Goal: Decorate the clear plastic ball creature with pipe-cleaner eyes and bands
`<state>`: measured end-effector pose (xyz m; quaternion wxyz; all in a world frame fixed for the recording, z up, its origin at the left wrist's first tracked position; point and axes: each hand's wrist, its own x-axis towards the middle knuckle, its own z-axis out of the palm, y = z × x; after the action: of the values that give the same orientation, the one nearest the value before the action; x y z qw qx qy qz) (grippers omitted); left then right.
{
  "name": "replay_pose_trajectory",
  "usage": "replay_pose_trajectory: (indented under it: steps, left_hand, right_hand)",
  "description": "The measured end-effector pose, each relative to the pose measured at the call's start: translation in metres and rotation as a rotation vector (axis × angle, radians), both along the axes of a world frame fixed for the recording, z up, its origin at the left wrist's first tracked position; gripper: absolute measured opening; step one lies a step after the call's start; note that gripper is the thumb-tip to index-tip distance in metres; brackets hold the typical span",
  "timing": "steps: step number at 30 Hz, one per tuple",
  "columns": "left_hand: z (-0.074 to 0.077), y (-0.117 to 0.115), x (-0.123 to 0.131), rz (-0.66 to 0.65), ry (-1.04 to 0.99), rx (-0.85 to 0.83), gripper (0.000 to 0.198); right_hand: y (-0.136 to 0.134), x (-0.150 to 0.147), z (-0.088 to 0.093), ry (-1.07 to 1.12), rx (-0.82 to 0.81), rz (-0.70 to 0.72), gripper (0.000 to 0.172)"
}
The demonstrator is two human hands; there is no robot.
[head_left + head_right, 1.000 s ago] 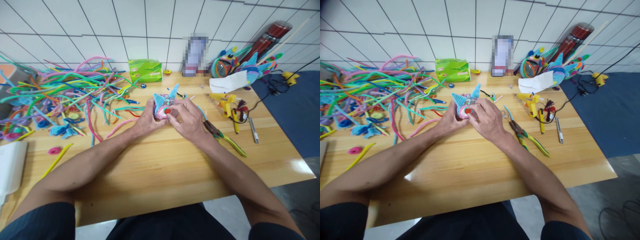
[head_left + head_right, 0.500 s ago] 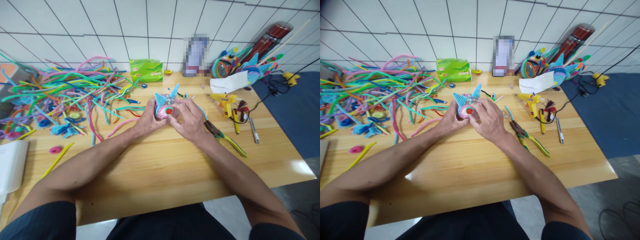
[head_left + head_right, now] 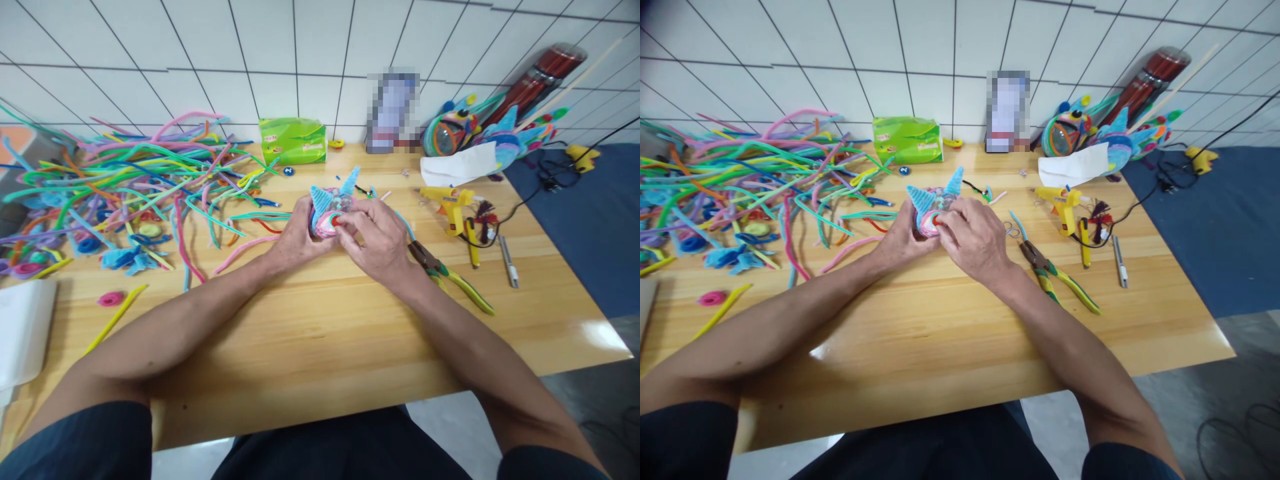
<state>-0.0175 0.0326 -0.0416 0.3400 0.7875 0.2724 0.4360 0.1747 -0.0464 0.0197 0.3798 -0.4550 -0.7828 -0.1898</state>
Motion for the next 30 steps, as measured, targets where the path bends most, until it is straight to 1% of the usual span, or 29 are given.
replay_pose_trajectory:
  steps: [4,9,13,17,20,22,26,30]
  left_hand:
    - [-0.001,0.0,0.0,0.002,0.004,0.01,0.068]
    - [-0.003,0.001,-0.001,-0.012,0.002,0.042,0.075]
    - [-0.004,0.003,-0.001,-0.027,0.0,0.062,0.081]
    - [-0.002,0.003,-0.001,-0.011,-0.006,0.002,0.086]
    - [0.001,0.0,0.0,-0.006,-0.033,-0.052,0.083]
    - [0.004,-0.001,-0.001,-0.001,-0.035,-0.072,0.082]
    - [0.005,0.0,-0.002,-0.008,-0.028,-0.126,0.079]
    - [0.008,-0.001,0.0,-0.078,-0.075,-0.214,0.084]
  right_hand:
    - [0.0,-0.001,-0.001,-0.005,-0.019,-0.001,0.006]
    - [-0.001,0.0,-0.002,0.011,-0.035,0.029,0.009]
    - [-0.001,-0.003,-0.003,0.007,-0.03,0.008,0.007]
    - [-0.002,-0.006,-0.002,0.063,0.011,0.041,0.004]
    - [-0.002,0.0,0.006,0.169,-0.019,0.052,0.006]
    - [-0.001,0.008,0.016,0.234,-0.066,-0.008,0.009]
    - [-0.001,0.032,0.039,0.407,-0.168,-0.243,0.022]
    - [-0.015,0.061,0.056,0.584,-0.252,-0.41,0.026]
